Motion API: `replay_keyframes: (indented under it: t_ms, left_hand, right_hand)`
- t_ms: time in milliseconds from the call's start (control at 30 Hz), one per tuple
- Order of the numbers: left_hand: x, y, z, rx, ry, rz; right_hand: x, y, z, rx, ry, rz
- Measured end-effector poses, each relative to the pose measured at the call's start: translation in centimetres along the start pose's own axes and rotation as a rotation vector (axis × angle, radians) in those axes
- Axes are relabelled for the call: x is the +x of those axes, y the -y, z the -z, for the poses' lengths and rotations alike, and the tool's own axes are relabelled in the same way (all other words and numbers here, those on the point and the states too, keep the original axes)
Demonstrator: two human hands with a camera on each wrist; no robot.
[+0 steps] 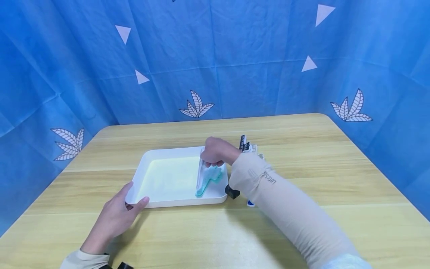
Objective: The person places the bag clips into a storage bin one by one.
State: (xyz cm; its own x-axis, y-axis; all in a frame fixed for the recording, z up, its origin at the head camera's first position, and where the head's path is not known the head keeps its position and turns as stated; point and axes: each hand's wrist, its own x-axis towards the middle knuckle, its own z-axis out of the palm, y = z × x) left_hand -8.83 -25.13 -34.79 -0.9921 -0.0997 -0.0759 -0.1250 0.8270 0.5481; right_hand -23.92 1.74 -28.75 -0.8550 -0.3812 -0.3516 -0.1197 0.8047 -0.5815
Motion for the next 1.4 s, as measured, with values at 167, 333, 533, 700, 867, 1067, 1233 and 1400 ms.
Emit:
replay_keyframes:
  t_ms: [167,333,533,700,867,1067,1233,1400]
  left_hand:
    - [-0.1,0.0,0.0,0.002,-0.014,-0.014]
    - [-0.2,0.1,-0.1,-0.009,-0.032,-0.050]
    - [-0.1,0.0,-0.1,-0.002,-0.025,-0.040]
    - [-0.1,0.0,-0.1,0.006,-0.018,-0.033]
    - [0.0,-0.1,0.0,0.007,-0.010,-0.029]
    - [0.0,0.0,-0.2,0.011,-0.019,-0.034]
    - [0.0,0.0,-0.2,0.010,-0.014,-0.036]
    - [0.1,0.0,0.0,0.005,-0.014,-0.038]
  right_hand:
    - [0.3,0.0,-0.4,-0.009,0.007,-0.001]
    - [0.5,0.1,-0.6,-0.003,0.017,0.010]
    - [0.5,0.3,-0.8,-0.017,0.030,0.021]
    - [0.7,0.4,-0.9,-0.023,0.039,0.020]
    - [1.0,0.5,-1.1,-0.014,0.041,0.020]
    - [1.3,0.5,-1.6,0.014,0.041,0.022]
    - [1.3,0.7,-1.9,0.010,0.041,-0.005]
    - [1.3,1.0,-2.0,0.009,0.053,-0.022]
